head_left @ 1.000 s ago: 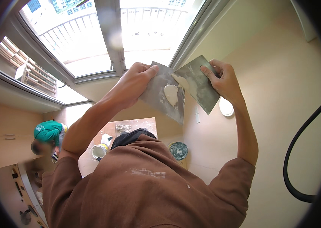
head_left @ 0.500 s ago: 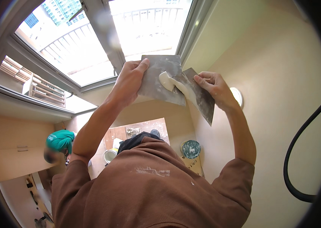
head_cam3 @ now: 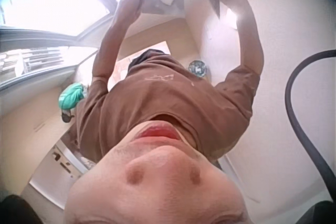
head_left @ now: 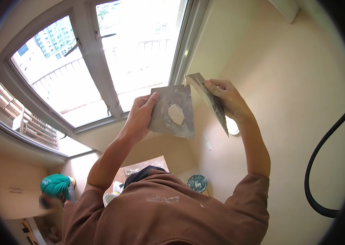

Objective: The person uses a putty knife to transfer wall compound from a hawk onto the upper wall and ceiling area near a window, smoothing the surface with repeated strokes. The person repeatedly reloads the putty knife from the hawk and continues applying and smoothing the compound along the wall-ceiling junction.

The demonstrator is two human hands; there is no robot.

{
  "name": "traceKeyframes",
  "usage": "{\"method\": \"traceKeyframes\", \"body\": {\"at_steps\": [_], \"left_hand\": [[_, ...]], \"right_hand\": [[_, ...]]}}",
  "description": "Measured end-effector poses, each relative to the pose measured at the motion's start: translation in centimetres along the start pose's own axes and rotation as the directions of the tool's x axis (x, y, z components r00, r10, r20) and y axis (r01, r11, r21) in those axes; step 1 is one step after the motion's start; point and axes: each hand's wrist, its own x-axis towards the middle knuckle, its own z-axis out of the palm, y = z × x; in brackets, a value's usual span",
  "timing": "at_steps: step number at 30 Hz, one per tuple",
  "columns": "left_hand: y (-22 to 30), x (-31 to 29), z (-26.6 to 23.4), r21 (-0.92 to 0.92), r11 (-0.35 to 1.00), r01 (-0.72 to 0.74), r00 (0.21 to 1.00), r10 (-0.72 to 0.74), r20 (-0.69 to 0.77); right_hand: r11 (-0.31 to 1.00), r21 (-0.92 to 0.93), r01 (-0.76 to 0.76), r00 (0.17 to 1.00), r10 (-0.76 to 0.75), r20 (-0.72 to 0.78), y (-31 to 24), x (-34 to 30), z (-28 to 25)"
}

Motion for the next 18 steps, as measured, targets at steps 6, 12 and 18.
{"method": "traceKeyframes", "body": {"at_steps": [6,12,18], "left_hand": [[3.5,0.2,2.7,-0.072,0.995,-0.068,0.997,0.07,0.028],[5.0,-0.4,2.7,-0.024,0.994,-0.11,0.993,0.111,0.047],[5.1,-1.2,2.8,-0.042,0.997,-0.063,0.998,0.063,-0.002]], "right_hand": [[0.993,-0.109,0.052,0.998,-0.049,0.03,-1.2,0.5,-1.2],[0.943,-0.314,0.105,0.989,-0.131,-0.062,-2.0,-0.3,-2.2],[0.889,-0.443,0.118,0.987,-0.155,-0.049,-2.1,-1.9,-3.1]]}}
